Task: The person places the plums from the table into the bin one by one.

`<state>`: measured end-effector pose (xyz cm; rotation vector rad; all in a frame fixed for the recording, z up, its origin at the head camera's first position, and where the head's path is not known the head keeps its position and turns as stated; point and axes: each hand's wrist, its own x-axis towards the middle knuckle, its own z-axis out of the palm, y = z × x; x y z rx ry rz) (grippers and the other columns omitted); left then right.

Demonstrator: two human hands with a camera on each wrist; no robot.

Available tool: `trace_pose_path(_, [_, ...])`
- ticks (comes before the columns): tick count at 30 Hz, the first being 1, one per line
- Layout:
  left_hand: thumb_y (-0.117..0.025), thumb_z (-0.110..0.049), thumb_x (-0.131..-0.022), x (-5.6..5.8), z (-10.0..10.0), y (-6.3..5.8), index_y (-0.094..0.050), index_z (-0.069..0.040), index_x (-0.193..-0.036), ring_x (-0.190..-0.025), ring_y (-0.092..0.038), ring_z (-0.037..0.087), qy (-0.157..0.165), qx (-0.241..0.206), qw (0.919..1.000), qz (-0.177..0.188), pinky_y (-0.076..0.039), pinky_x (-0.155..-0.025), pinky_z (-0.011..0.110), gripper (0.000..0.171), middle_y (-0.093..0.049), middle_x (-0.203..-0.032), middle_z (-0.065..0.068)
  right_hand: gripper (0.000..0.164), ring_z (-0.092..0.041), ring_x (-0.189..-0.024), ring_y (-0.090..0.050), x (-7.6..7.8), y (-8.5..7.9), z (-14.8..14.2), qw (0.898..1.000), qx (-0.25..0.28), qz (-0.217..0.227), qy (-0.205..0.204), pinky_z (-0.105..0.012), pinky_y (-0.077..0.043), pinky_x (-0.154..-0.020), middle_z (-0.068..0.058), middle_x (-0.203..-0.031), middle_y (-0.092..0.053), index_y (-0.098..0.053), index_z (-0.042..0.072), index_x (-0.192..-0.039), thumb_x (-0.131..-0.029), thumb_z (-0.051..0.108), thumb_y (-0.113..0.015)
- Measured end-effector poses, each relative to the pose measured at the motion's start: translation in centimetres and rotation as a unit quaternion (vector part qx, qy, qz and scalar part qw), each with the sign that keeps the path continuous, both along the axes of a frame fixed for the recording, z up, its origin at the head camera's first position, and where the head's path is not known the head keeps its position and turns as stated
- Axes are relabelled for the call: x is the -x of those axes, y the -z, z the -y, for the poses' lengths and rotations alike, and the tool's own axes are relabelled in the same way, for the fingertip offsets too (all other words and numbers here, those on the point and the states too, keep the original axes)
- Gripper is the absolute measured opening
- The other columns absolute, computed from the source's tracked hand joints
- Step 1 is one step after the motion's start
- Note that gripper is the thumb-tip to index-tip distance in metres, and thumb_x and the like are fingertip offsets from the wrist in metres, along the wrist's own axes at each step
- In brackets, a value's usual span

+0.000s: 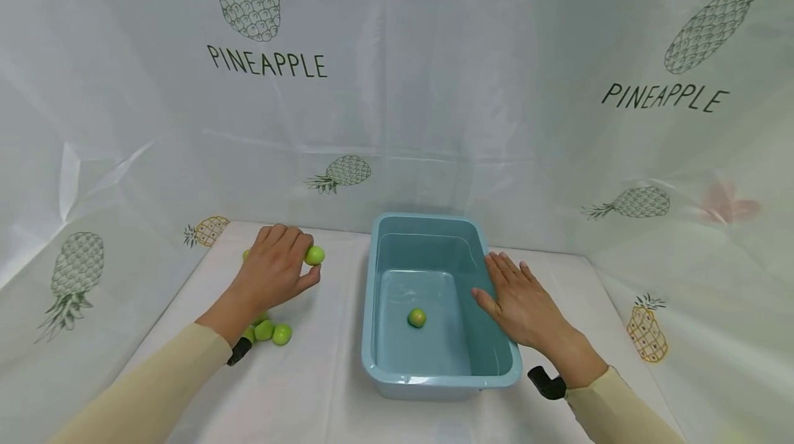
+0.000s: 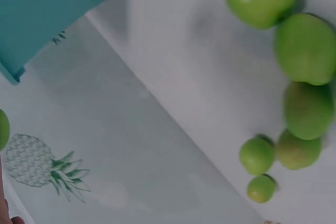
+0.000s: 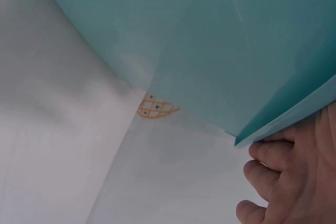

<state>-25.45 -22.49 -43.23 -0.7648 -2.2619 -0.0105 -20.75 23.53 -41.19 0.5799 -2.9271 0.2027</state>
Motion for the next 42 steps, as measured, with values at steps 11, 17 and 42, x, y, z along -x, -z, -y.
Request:
trace_pose_path(11, [-0.056,-0.038,-0.090,1.3,-3.7,-3.2,-0.057,-0.005,-0.104,-0.088,-0.047,0.030,0.020,0.024,0.9995,-0.006,-0.040,-0.081,0.044,0.036,-0.054,-0.092,0.009,0.075,-0.047,-0.155,-0.033,-0.1,-0.2,0.1,1.000,-0.001,-0.001,0.000,-0.067,-0.026,-0.123,-0.026,-0.165,-0.039,-0.036,-0.007,-0.159,-0.109,0.047,-0.049])
trace_pose_path(17, [-0.059,-0.039,-0.092,1.7,-5.8,-4.8,-0.056,-0.008,-0.103,-0.087,-0.044,0.026,0.066,0.060,0.9959,0.013,-0.038,-0.081,0.041,0.033,-0.053,-0.093,0.005,0.075,-0.047,-0.155,-0.033,0.0,-0.2,0.2,1.000,0.001,-0.001,0.000,-0.068,-0.025,-0.123,-0.026,-0.165,-0.039,-0.036,-0.007,-0.159,-0.109,0.047,-0.049])
trace_pose_path(42, [-0.053,-0.047,-0.095,3.4,-14.5,-5.4,-0.056,-0.012,-0.101,-0.092,-0.043,0.023,0.104,0.152,0.9819,0.045,-0.038,-0.086,0.037,0.035,-0.050,-0.096,0.003,0.076,-0.047,-0.155,-0.032,-0.1,-0.2,0.1,1.000,0.001,0.005,0.006,-0.067,-0.024,-0.123,-0.025,-0.165,-0.039,-0.036,-0.006,-0.159,-0.108,0.048,-0.049])
